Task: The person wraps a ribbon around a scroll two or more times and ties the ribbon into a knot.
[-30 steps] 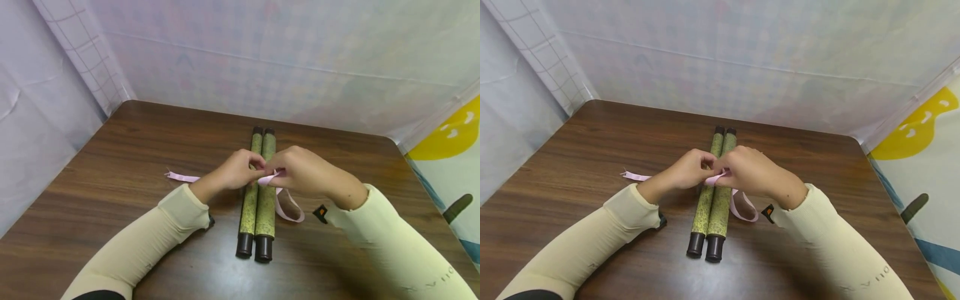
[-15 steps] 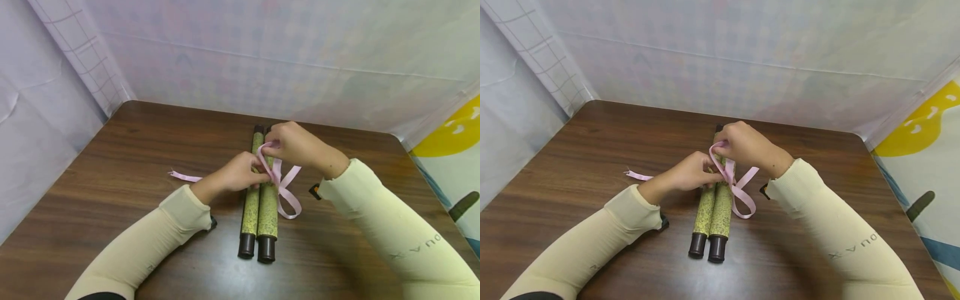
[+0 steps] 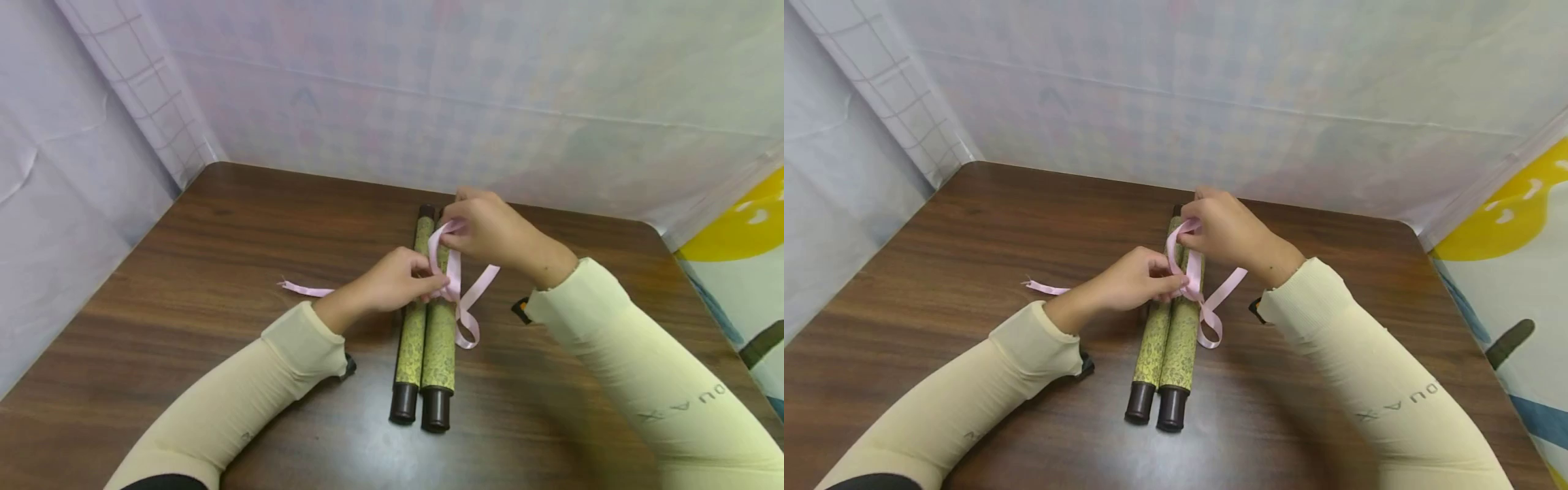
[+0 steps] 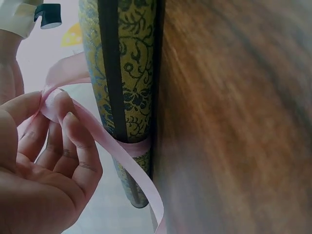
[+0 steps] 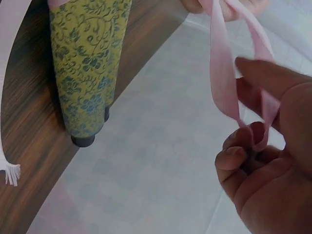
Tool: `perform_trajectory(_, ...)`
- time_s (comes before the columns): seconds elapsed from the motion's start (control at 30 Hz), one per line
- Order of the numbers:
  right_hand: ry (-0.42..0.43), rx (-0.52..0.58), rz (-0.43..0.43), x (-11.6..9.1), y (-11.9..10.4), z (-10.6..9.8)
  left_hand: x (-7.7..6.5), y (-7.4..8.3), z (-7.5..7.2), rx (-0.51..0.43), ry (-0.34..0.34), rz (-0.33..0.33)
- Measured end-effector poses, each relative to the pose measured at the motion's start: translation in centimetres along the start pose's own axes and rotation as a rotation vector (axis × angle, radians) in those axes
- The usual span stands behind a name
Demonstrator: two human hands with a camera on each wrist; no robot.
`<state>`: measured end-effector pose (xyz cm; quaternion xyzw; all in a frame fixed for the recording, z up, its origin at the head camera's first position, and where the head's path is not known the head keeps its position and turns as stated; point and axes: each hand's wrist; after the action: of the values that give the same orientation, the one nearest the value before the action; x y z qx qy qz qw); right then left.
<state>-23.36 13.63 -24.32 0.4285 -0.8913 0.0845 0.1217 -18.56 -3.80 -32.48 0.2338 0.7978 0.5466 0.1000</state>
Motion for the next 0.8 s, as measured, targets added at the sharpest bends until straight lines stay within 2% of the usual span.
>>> perform_trajectory(0.1, 0.003, -0.021, 0.028, -0.3, 0.6, -0.1, 0.1, 0.1, 0.0, -0.001, -0.021, 0.003)
perform_trajectory(0.33, -0.011, 0.008, 0.168, -0.6, 2.0, 0.2, -0.1, -0.2, 0.0, 0.024, -0.03, -0.001)
perform_trajectory(0.47, -0.022, 0.017, 0.126, -0.6, 2.3, 1.4, -0.2, -0.3, -0.1, 0.015, -0.043, 0.0)
perform_trajectory(0.63, -0.077, 0.043, 0.059, -1.6, 2.0, 2.7, -0.2, -0.3, 0.1, 0.016, -0.049, 0.006)
perform_trajectory(0.7, -0.067, 0.041, 0.073, -2.4, 1.8, 3.0, -0.2, -0.2, 0.2, 0.021, -0.05, 0.005)
perform_trajectory(0.8, 0.009, 0.06, 0.15, -3.9, 1.1, 3.6, -0.2, -0.1, 0.2, 0.03, -0.062, 0.007)
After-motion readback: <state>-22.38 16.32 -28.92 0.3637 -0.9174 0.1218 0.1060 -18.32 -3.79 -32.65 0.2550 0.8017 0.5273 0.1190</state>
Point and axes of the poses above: each hand's wrist, its own x-axis towards the middle knuckle, its own z-axis out of the palm, y = z × x, and after that the axes turned 8 degrees about -x, right-handed
